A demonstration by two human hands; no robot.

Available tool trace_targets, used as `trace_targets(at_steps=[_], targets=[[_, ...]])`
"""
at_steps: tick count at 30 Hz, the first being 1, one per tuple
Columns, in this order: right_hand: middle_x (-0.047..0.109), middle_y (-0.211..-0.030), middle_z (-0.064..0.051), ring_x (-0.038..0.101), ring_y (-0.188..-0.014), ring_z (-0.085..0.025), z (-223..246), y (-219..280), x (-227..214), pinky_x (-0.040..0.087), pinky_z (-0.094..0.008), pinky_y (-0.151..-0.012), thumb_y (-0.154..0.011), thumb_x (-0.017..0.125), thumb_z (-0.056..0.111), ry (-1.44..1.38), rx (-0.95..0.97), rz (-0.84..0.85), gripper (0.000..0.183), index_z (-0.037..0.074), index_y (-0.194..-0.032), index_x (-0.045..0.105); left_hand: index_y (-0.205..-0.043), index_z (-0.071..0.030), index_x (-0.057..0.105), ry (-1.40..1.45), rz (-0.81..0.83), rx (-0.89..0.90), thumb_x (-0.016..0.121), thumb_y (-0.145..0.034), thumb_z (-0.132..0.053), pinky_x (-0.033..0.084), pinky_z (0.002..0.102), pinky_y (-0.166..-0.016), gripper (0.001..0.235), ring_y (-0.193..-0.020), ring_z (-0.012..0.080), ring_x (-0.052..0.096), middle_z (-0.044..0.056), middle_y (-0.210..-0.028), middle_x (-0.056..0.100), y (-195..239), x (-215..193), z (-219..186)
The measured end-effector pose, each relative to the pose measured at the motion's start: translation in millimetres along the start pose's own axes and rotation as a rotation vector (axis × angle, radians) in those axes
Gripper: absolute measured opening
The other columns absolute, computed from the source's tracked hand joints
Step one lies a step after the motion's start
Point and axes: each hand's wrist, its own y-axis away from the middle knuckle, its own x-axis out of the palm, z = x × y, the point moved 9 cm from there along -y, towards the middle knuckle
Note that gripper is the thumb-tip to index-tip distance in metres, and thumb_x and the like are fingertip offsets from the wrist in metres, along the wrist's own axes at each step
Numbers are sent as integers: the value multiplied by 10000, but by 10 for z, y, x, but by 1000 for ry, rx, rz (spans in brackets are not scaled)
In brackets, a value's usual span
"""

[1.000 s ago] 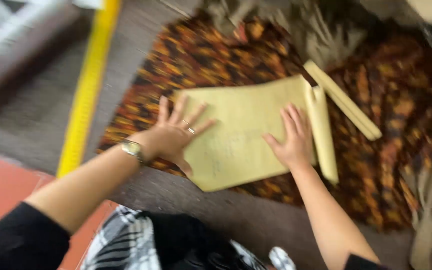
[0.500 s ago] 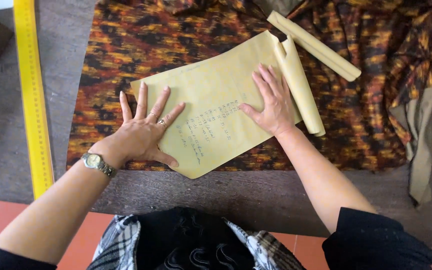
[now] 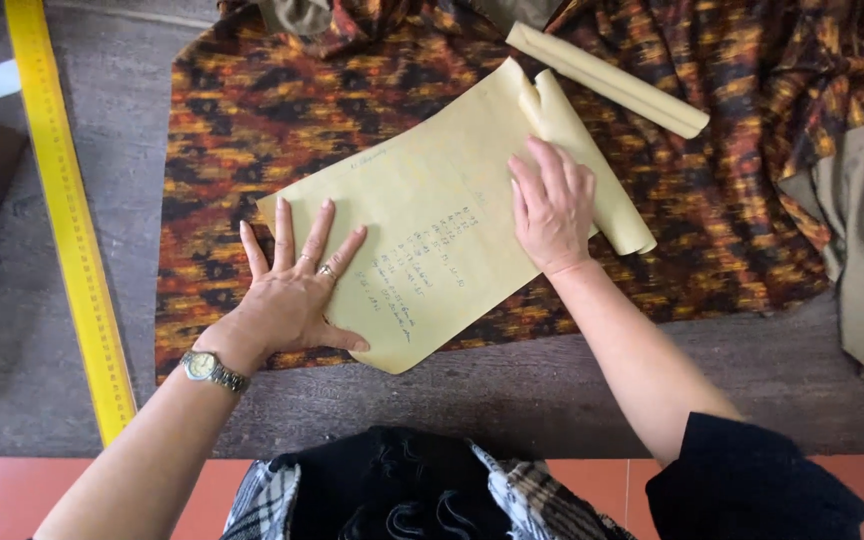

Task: Placing and organizing paper patterns on fabric and checking measurements in a notebook.

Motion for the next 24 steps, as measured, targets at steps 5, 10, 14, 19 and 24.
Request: trace_targets(at_steps=[5, 10, 14, 19, 24], targets=[[362, -1456, -88, 344, -1307, -289, -307, -92, -271, 319, -506, -977, -884, 741, 97, 153, 273, 4, 624, 226, -1395, 409, -1533, -360, -91, -2, 12, -18, 577, -450, -1010, -63, 758, -1013, 1429, -1379, 508, -211, 75, -1603, -209, -15, -2, -9], [549, -1306, -175, 506, -1193, -304, -731, -134, -110, 384, -534, -966, -780, 781, 97, -84, 606, 281, 749, 56, -1415, 386, -1522, -291, -143, -17, -95, 53, 574, -545, -953, -44, 803, -946, 1381, -1328, 546, -272, 140, -1576, -212, -11, 28, -33], [616, -1123, -114, 562, -992, -241, -656, -303, -46, 399, -408, -895, -741, 825, 125, 22, 289, 148, 610, 51, -1276, 542, -1550, -249, -17, -99, -470, 122, 452, -553, -1011, 9, 807, -907, 1340, -1337, 570, -129, 168, -1579, -89, 115, 32, -122], [604, -1216, -90, 531, -1151, -271, -406, -849, -3, 331, -460, -1032, -732, 841, 58, -6, -76, 83, 629, 75, -1292, 555, -1560, -201, 48, -210, -695, 102, 179, -746, -904, 49, 743, -1046, 1084, -1438, 447, 12, 130, -1606, 27, 387, -48, -396], [625, -1108, -82, 566, -1043, -263, -196, -1297, 172, 366, -424, -984, -707, 672, -154, 8, -211, 29, 578, 59, -1238, 598, -1473, -262, 287, -116, -600, 54, 259, -850, -742, 37, 786, -1052, 786, -1413, 336, 241, 92, -1552, 254, 454, -1, -522]])
